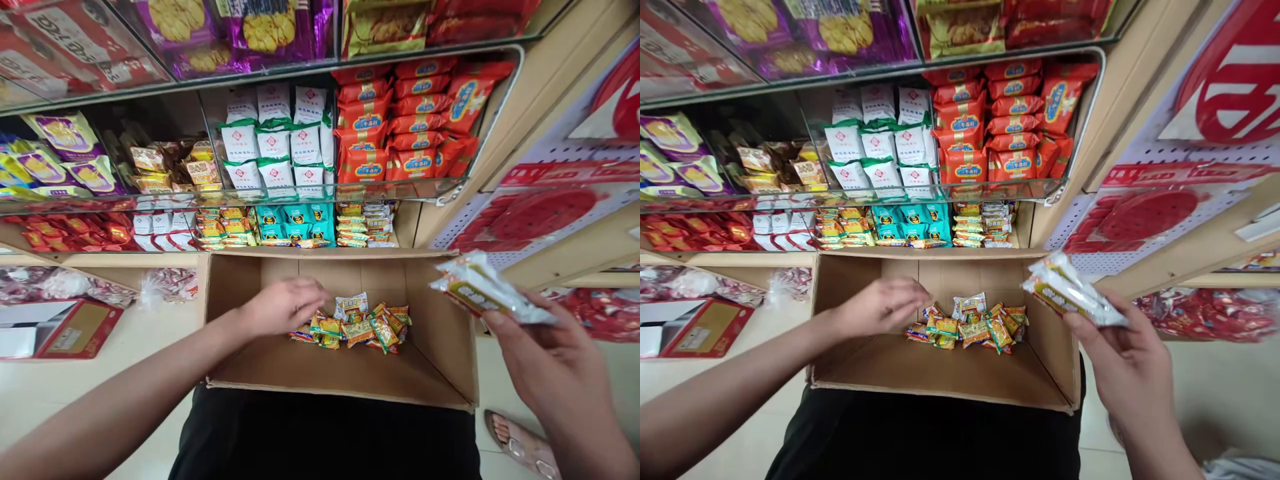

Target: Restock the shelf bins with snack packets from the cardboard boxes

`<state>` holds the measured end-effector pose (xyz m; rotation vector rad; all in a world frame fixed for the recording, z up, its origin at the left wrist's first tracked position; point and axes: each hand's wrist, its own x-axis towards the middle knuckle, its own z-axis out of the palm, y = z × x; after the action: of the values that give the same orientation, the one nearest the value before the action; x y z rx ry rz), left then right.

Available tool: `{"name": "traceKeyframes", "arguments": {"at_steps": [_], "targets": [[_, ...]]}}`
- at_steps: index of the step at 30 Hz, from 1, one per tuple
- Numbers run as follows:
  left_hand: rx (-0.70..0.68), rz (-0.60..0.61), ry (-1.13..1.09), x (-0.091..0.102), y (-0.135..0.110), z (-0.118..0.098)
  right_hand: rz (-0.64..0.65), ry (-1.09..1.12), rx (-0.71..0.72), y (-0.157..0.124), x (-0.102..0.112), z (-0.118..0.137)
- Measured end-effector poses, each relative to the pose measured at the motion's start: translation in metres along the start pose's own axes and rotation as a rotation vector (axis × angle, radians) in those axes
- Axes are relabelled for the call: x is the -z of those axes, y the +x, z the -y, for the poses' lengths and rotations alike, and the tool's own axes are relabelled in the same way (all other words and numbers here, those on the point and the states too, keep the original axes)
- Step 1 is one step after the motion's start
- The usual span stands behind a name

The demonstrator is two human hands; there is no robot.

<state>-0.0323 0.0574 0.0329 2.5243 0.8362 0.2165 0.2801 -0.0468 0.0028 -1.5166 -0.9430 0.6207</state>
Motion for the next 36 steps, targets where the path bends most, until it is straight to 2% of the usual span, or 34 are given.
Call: {"name": "traceKeyframes", "arguments": {"at_steps": [2,3,5,7,9,11,14,18,22,29,36], "targets": [[0.014,-0.222,0.084,0.037,0.011,-0.001,0.015,0.027,0.203,0.029,-0.018,0.023],[0.067,-0.300,0.124,0.050,0.015,0.003,0.043,-0.011,0.288,0.045,-0.029,0.032],[0.203,-0.335,0.181,0.062,0.022,0.017,0.124,-0.214,0.378,0.077,-0.051,0.041],[0.347,-0.260,0.226,0.060,0.024,0.034,0.263,-0.501,0.338,0.105,-0.073,0.040],[0.442,-0.193,0.313,0.051,0.025,0.046,0.426,-0.765,0.219,0.129,-0.093,0.034],[0.501,-0.182,0.421,0.042,0.024,0.051,0.533,-0.935,0.101,0.148,-0.112,0.027],[0.553,-0.194,0.489,0.037,0.023,0.049,0.542,-1.027,0.004,0.169,-0.140,0.016],[0.511,-0.218,0.492,0.038,0.020,0.047,0.596,-0.980,-0.020,0.181,-0.166,0.000],[0.495,-0.251,0.488,0.037,0.018,0.050,0.649,-0.878,-0.021,0.190,-0.173,-0.018],[0.533,-0.238,0.431,0.038,0.019,0.049,0.731,-0.737,0.027,0.213,-0.164,-0.044],[0.506,-0.234,0.469,0.037,0.018,0.050,0.719,-0.943,0.088,0.219,-0.164,-0.051]]}}
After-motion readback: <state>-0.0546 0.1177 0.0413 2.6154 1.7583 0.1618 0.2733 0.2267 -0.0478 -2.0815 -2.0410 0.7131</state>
